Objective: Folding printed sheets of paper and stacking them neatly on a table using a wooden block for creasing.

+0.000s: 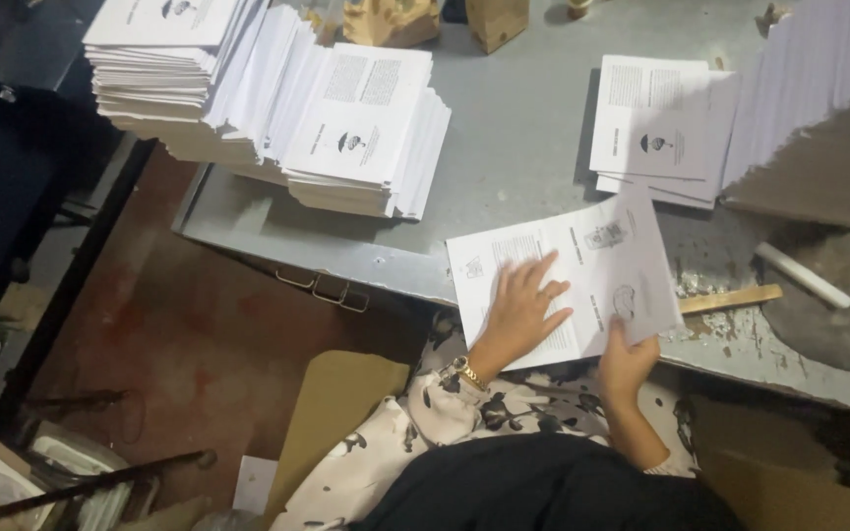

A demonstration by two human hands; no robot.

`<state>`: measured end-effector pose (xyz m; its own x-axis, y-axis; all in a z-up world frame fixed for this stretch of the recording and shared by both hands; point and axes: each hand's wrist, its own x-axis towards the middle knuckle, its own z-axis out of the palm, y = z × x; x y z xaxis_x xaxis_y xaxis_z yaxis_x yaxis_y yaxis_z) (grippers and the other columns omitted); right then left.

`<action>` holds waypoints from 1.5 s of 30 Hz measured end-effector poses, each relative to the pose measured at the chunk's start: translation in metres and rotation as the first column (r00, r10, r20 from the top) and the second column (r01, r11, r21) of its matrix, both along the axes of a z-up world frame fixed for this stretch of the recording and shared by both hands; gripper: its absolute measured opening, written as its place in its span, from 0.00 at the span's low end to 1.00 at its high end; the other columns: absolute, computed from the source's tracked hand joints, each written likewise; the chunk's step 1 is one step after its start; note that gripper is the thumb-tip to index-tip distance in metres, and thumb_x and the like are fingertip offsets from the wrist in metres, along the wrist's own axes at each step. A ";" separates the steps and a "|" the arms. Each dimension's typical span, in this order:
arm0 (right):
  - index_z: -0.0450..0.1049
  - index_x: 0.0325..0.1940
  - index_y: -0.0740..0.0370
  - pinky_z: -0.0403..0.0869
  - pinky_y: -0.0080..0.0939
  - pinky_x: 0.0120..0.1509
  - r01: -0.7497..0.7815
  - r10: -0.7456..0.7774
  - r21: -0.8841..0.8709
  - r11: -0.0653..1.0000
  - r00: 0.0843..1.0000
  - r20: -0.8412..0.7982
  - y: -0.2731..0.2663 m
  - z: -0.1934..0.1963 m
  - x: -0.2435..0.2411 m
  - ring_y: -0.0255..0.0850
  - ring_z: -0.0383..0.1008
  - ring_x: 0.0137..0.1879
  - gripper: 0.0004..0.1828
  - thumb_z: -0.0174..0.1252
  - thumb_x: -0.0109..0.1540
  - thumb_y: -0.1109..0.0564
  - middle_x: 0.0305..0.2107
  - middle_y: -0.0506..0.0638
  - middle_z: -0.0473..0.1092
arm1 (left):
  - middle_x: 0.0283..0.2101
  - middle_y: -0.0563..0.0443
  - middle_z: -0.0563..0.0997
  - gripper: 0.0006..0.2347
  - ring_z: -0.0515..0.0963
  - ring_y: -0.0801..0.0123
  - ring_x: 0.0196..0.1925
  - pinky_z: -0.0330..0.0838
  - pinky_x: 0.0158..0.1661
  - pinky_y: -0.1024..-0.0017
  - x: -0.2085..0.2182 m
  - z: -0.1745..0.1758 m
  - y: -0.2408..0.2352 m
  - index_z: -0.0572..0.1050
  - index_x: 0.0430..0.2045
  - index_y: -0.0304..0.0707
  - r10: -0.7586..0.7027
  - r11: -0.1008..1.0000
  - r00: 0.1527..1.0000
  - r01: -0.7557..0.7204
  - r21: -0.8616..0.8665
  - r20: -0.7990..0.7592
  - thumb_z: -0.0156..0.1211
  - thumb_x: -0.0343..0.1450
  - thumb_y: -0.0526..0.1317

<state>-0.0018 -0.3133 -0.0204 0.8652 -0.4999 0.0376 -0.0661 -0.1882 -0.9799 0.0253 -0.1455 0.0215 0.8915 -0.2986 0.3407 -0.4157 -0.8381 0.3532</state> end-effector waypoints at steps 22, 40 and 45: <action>0.73 0.66 0.51 0.66 0.47 0.74 -0.265 0.653 -0.799 0.540 0.730 0.199 0.029 0.019 -0.016 0.52 0.62 0.74 0.28 0.52 0.64 0.68 0.65 0.51 0.69 | 0.56 0.53 0.61 0.24 0.67 0.51 0.56 0.68 0.53 0.54 -0.053 0.003 0.070 0.76 0.45 0.52 0.618 0.714 0.716 -0.684 -0.149 -0.326 0.78 0.56 0.38; 0.72 0.68 0.55 0.66 0.44 0.75 -0.310 0.645 -0.784 0.539 0.750 0.146 0.028 0.020 -0.019 0.52 0.61 0.75 0.28 0.51 0.64 0.70 0.66 0.52 0.67 | 0.64 0.27 0.70 0.40 0.83 0.62 0.26 0.78 0.25 0.76 -0.055 0.021 0.090 0.56 0.72 0.40 0.028 0.690 0.706 -0.526 -0.497 -0.708 0.68 0.60 0.37; 0.69 0.70 0.51 0.64 0.42 0.77 -0.323 0.660 -0.843 0.431 0.750 0.050 0.027 0.017 -0.021 0.48 0.58 0.77 0.31 0.50 0.64 0.69 0.70 0.48 0.64 | 0.66 0.29 0.68 0.30 0.64 0.46 0.70 0.60 0.69 0.54 -0.056 0.024 0.090 0.64 0.65 0.26 -0.068 0.606 0.829 -0.408 -0.683 -0.555 0.59 0.64 0.29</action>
<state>-0.0229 -0.2859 -0.0038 0.7883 0.3785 0.4850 0.5772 -0.7279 -0.3702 -0.0312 -0.0555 0.0458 0.9912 0.0281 -0.1295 0.1325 -0.2000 0.9708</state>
